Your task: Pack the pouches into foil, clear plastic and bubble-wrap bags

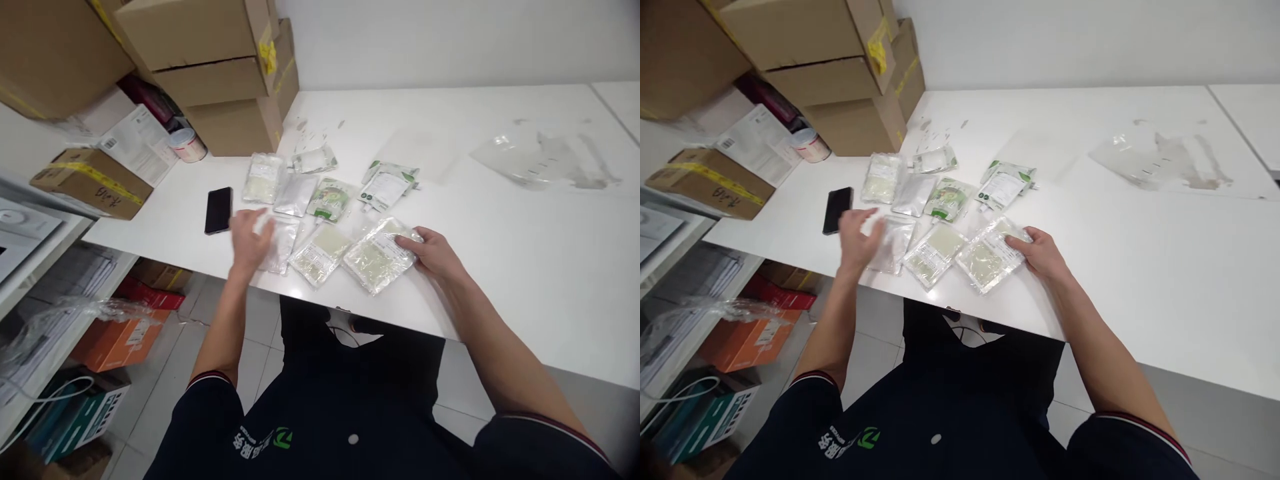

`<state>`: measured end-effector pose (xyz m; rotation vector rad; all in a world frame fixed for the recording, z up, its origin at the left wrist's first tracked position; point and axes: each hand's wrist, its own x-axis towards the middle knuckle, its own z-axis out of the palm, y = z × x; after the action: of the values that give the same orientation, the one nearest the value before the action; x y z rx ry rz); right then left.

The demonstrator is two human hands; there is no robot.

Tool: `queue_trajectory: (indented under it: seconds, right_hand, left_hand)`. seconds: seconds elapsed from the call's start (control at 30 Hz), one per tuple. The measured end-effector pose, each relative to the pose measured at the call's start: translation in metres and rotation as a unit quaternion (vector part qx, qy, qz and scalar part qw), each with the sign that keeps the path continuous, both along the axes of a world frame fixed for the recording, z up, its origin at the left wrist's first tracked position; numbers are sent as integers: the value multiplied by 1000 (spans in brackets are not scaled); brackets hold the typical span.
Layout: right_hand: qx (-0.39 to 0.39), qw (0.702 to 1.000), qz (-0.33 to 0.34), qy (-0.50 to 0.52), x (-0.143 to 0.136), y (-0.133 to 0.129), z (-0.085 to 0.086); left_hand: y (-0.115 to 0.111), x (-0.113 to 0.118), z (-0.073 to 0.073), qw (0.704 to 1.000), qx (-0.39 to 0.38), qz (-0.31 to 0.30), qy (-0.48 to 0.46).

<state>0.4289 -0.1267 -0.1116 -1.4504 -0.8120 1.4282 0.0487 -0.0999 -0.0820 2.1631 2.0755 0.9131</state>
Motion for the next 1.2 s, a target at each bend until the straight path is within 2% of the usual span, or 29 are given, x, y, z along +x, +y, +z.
queue_trajectory:
  seconds: [0.07,0.13,0.2,0.3,0.4,0.5,0.57,0.63,0.73,0.8,0.9,1.0,1.07,1.1,1.17,1.2]
  right_hand:
    - [5,998,26,-50,5,12,3]
    - [17,992,44,-117,8,26,3]
    - [52,977,62,-195,3,41,2]
    - [120,924,91,-352,-18,61,-3]
    - [134,866,125,-465,-41,74,-6]
    - [166,830,127,-518,-35,85,-2]
    - [182,820,94,-534,-5,97,5]
    - [157,818,25,-553,45,111,13]
    - [85,761,-114,-633,138,131,19]
    - [38,740,-123,-660,194,139,14]
    - [-63,763,-85,-638,246,146,-3]
    - [-100,764,-94,-631,258,147,-14]
    - [-54,769,-160,-617,250,142,-8]
    - [-7,788,-198,-583,242,138,-2]
    - [108,859,-248,-434,219,123,18]
    - [162,898,-249,-325,205,112,28]
  left_hand:
    - [-16,59,3,983,-19,-180,-9]
    - [-34,113,0,941,-49,-334,9]
    - [-44,151,-8,914,-57,-401,33]
    - [-36,177,-22,915,-86,-386,84]
    - [-14,181,-31,922,-129,-343,127]
    - [-1,177,-33,920,-136,-338,147]
    - [0,173,-31,917,-143,-336,159]
    - [0,169,-28,915,-153,-333,169]
    - [1,163,-23,911,-164,-332,179]
    - [2,162,-21,909,-168,-334,184]
    - [1,168,-17,913,-169,-322,185]
    - [-3,178,-14,924,-161,-295,186]
    - [-4,183,-11,931,-151,-287,165]
    - [-4,185,-8,936,-146,-289,139]
    - [-1,189,-3,944,-140,-297,44]
    - [2,192,0,944,-142,-297,-28]
